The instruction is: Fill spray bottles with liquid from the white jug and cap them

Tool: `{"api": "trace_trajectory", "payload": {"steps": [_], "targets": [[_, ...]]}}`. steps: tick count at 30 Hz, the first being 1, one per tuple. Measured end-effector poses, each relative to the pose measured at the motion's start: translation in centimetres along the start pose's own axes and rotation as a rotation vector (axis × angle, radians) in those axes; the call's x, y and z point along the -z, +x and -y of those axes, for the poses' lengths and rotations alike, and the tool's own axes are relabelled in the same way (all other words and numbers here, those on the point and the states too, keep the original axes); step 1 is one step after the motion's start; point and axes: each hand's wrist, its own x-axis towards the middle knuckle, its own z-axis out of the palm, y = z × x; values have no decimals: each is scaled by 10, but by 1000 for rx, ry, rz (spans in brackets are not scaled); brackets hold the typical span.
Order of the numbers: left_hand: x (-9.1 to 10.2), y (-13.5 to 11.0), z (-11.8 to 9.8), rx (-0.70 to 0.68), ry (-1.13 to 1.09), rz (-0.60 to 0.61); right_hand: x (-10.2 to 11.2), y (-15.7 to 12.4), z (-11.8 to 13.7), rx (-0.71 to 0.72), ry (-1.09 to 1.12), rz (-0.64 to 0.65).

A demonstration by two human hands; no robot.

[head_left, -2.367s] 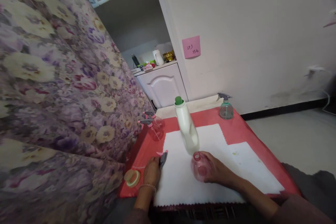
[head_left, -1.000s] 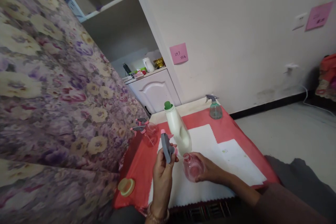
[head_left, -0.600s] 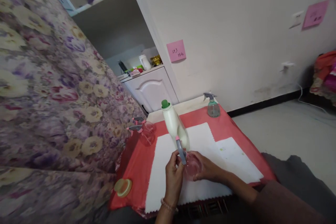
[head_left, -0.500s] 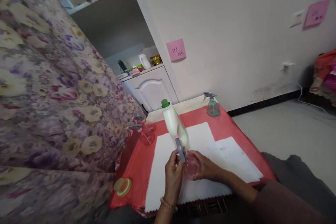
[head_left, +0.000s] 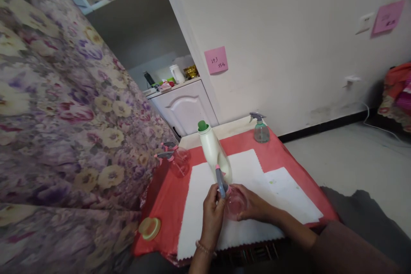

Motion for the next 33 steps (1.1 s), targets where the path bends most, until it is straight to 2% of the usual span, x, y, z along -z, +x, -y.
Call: {"api": "trace_trajectory", "payload": {"steps": [2, 7, 10, 17, 22, 29, 33], "targets": [[0, -1, -3, -11, 25, -2, 4, 1, 11, 22, -47, -24], [0, -1, -13, -54, 107, 28, 9, 7, 50, 171, -118, -204], [2, -1, -16, -82, 99, 49, 6, 15, 64, 197, -97, -209], [3, -6, -4, -88, 115, 64, 2, 31, 70, 196, -162, -160], [4, -9, -6, -80, 126, 66, 0, 32, 70, 236, -188, -149], [7, -11, -2, 16, 16, 11, -10, 28, 64, 259, -126, -237], [6, -13, 0, 28, 27, -3, -14, 28, 63, 267, -112, -241]]}}
